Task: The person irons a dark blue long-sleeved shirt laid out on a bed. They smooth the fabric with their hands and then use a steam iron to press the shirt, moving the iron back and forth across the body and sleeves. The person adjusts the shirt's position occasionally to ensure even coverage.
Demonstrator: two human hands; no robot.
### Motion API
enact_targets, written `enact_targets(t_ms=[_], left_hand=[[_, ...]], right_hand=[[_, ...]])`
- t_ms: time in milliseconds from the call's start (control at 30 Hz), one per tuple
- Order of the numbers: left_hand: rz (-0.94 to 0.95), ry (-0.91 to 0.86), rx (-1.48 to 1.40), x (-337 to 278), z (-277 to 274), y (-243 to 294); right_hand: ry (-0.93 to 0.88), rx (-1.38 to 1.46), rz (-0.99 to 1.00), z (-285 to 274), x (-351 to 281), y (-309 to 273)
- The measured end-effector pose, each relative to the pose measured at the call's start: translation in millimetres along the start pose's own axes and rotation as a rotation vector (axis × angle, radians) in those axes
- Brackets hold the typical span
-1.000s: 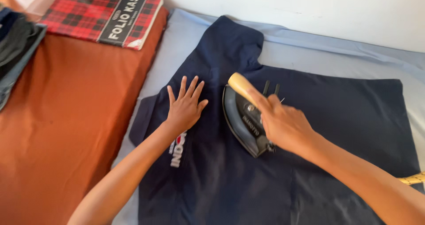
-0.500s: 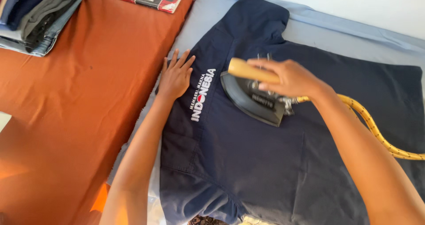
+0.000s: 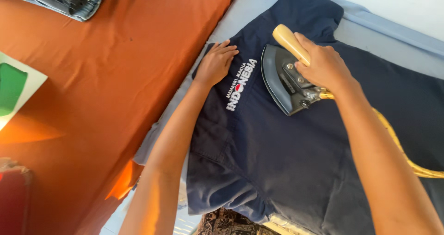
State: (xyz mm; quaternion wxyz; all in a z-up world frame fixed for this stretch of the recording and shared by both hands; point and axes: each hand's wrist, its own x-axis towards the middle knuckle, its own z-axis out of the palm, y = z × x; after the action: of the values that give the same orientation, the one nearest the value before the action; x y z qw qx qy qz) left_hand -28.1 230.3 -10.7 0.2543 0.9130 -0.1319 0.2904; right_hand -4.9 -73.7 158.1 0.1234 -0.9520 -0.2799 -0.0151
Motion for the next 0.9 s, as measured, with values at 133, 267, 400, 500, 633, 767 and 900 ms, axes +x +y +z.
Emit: enact_targets(t_ms=[133, 267, 400, 500, 633, 767, 900], left_hand=[[0.008, -0.011, 0.006, 6, -4, -3], [-0.021, -0.014, -0.013, 3, -1, -1], [0.019, 0.070, -0.049, 5, -12, 6], [0.053, 0.152, -0.075, 10, -22, 15], [0.073, 0.101, -0.049, 5, -33, 29], [-0.008, 0.102, 0.027, -16, -49, 55], [-0.170, 0.042, 0.145, -73, -78, 91]], right_hand=[[-0.175, 0.084, 0.000, -16, -39, -12], [-0.409, 0.157, 0.043, -32, -91, -22], [-0.610, 0.133, -0.078, -43, -135, -38], [-0.342, 0.133, -0.279, -38, -163, -48], [-0.035, -0.081, -0.191, -16, -175, -53], [0.126, -0.146, -0.107, 3, -157, -53], [0.065, 0.056, -0.212, -4, -139, -49]])
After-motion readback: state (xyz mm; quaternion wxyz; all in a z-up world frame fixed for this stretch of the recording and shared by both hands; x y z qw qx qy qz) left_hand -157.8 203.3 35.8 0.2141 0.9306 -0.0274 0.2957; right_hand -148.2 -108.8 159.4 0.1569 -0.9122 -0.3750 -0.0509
